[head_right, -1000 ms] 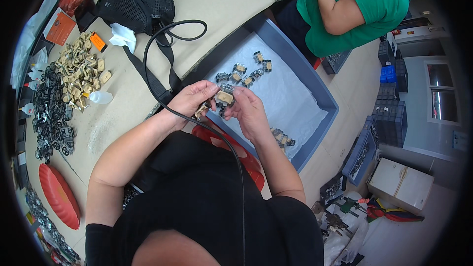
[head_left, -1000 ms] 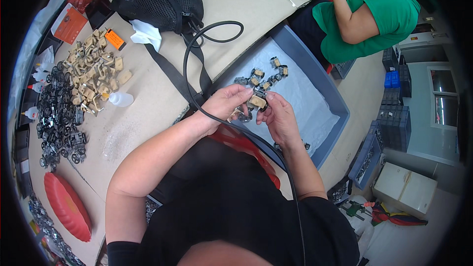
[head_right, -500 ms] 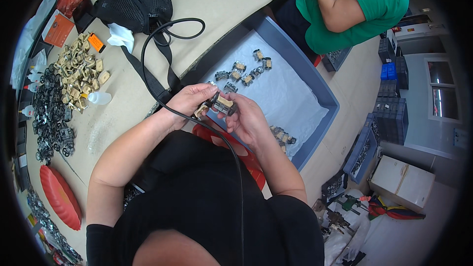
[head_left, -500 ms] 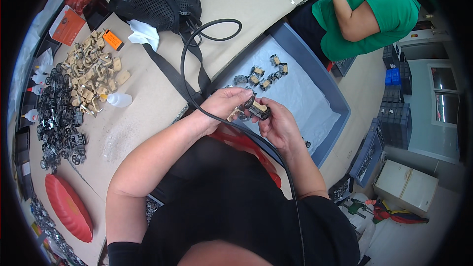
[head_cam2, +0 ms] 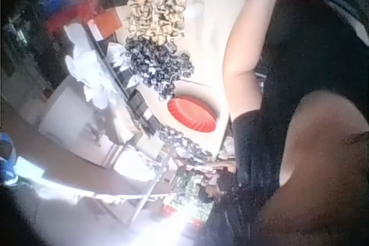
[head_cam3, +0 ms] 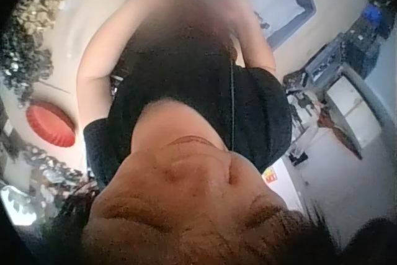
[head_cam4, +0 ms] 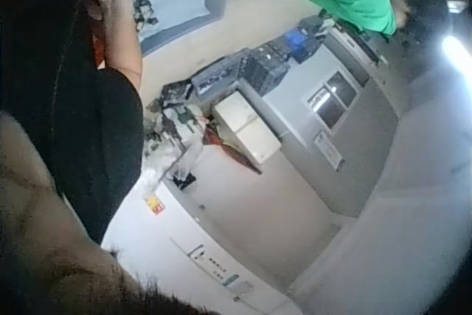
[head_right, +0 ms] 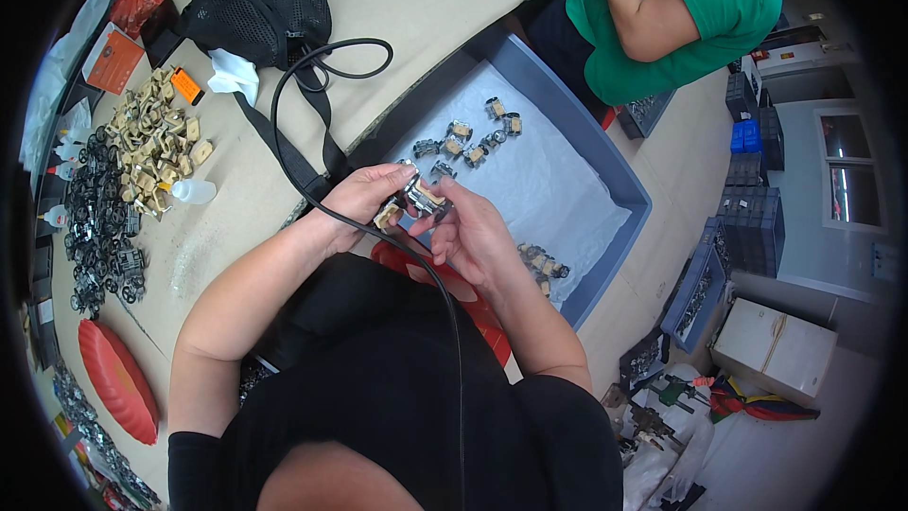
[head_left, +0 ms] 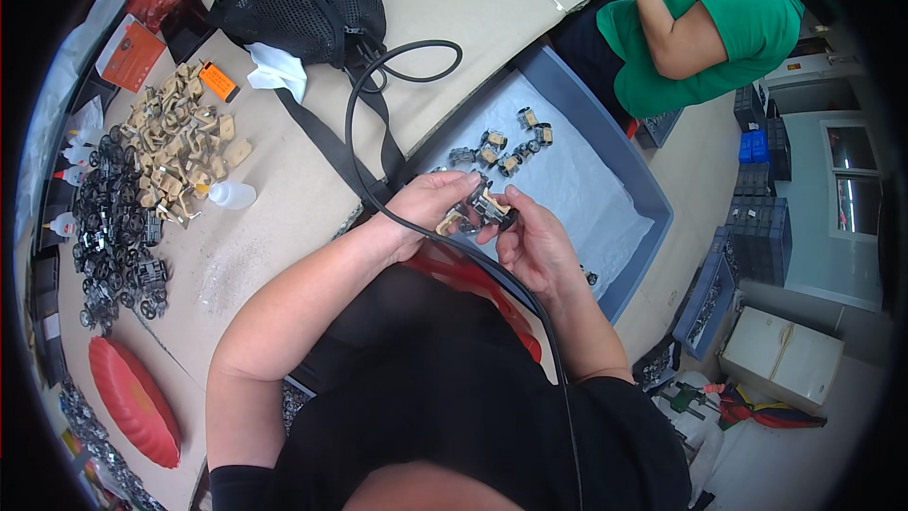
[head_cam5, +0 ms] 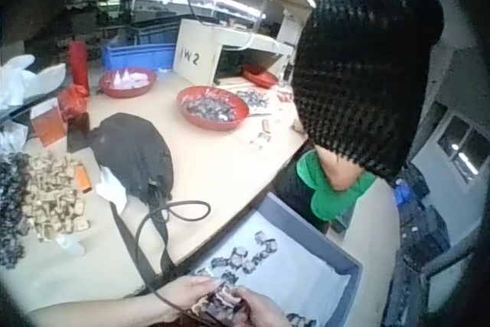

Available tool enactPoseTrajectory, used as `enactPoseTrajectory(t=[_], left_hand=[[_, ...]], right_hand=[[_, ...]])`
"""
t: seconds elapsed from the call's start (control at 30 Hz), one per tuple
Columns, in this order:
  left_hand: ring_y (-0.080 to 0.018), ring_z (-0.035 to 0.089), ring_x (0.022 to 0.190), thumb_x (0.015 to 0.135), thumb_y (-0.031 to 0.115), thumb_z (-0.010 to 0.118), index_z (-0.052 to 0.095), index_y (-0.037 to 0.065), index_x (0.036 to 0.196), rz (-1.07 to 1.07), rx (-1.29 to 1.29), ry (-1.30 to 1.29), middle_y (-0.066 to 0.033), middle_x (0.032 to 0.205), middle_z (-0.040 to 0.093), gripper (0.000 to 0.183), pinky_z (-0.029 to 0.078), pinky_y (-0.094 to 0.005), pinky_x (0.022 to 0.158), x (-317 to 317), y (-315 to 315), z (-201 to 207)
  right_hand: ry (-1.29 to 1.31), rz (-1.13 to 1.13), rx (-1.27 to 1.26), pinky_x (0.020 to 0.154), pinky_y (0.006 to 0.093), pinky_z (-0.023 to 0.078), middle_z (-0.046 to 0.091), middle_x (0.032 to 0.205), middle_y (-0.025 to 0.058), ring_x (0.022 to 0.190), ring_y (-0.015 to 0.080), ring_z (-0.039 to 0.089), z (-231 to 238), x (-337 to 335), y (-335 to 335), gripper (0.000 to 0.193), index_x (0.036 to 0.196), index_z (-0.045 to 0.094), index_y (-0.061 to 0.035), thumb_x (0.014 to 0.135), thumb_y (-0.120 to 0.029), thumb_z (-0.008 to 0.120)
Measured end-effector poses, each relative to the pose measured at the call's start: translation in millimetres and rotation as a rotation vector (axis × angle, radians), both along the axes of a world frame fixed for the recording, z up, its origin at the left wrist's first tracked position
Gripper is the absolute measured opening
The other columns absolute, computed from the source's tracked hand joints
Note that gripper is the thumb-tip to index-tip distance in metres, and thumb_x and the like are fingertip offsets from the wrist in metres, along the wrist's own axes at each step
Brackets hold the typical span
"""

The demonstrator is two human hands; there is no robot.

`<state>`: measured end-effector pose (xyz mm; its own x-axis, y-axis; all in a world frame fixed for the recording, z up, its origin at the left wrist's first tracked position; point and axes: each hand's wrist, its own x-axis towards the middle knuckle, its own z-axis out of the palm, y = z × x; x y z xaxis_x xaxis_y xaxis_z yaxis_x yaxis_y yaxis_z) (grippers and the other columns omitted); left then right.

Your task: The person assembles small electronic components and plastic housings by hand at a factory workstation.

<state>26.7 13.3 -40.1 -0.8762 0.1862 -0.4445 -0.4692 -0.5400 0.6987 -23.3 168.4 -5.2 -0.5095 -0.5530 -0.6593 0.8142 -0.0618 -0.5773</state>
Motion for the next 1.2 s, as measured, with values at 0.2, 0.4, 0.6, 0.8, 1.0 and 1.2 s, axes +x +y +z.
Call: enactPoseTrajectory(t=[0.2, 0.4, 0.6, 0.8, 1.0, 1.2], left_hand=[[-0.0044, 0.05, 0.059, 0.089, 0.029, 0.044, 0.057, 0.006, 0.087, -0.009, 0.0, 0.001, -0.0007, 0.069, 0.057, 0.027, 0.037, -0.016, 0.049, -0.2, 1.2, 1.9], [-0.0042, 0.05, 0.06, 0.089, 0.029, 0.044, 0.057, 0.006, 0.087, -0.011, 0.01, 0.01, -0.0005, 0.07, 0.058, 0.027, 0.037, -0.0158, 0.049, -0.3, 0.5, 2.4], [-0.0041, 0.05, 0.06, 0.089, 0.028, 0.043, 0.057, 0.006, 0.087, -0.011, 0.015, 0.008, -0.0003, 0.071, 0.058, 0.026, 0.037, -0.0158, 0.049, -0.1, 0.7, 4.9], [-0.0039, 0.049, 0.058, 0.089, 0.028, 0.043, 0.057, 0.007, 0.086, -0.009, 0.008, -0.001, -0.0001, 0.07, 0.058, 0.025, 0.037, -0.0161, 0.048, 1.4, 1.7, 2.8], [-0.0046, 0.046, 0.053, 0.088, 0.026, 0.046, 0.056, 0.006, 0.09, 0.015, -0.06, -0.008, 0.0008, 0.065, 0.054, 0.023, 0.037, -0.0174, 0.047, 2.5, -0.2, -2.2], [-0.0057, 0.044, 0.05, 0.087, 0.023, 0.047, 0.055, 0.004, 0.091, 0.022, -0.028, -0.067, -0.0006, 0.065, 0.054, 0.02, 0.036, -0.0173, 0.045, -5.3, -1.2, -0.5]], right_hand=[[0.031, 0.019, 0.024, 0.032, 0.0182, 0.039, 0.058, 0.064, 0.0175, 0.036, 0.0124, 0.05, 4.9, 1.8, 0.9, 0.031, 0.097, 0.047, -0.0014, 0.088, -0.031, 0.043], [0.032, 0.056, 0.003, 0.033, 0.0219, 0.044, 0.058, 0.066, 0.0187, 0.037, 0.0148, 0.051, 2.3, -0.8, 3.1, 0.036, 0.097, 0.043, 0.0058, 0.09, -0.029, 0.037], [0.02, 0.052, 0.005, 0.033, 0.0221, 0.044, 0.058, 0.066, 0.0192, 0.037, 0.0153, 0.052, 2.1, 0.6, 3.1, 0.036, 0.097, 0.043, 0.0055, 0.09, -0.03, 0.037], [0.029, 0.057, 0.025, 0.034, 0.022, 0.044, 0.058, 0.067, 0.0193, 0.037, 0.0152, 0.052, 2.0, 2.1, 4.2, 0.037, 0.099, 0.043, 0.0047, 0.09, -0.03, 0.037], [0.071, 0.074, 0.165, 0.037, 0.0231, 0.045, 0.058, 0.066, 0.0167, 0.04, 0.0143, 0.053, -10.4, -9.5, 17.3, 0.034, 0.099, 0.046, 0.0039, 0.086, -0.027, 0.042], [0.385, 0.077, 0.605, 0.041, 0.0264, 0.046, 0.057, 0.062, 0.0146, 0.042, 0.0165, 0.054, -88.2, -53.4, 106.9, 0.031, 0.094, 0.051, 0.0031, 0.082, -0.025, 0.046]])
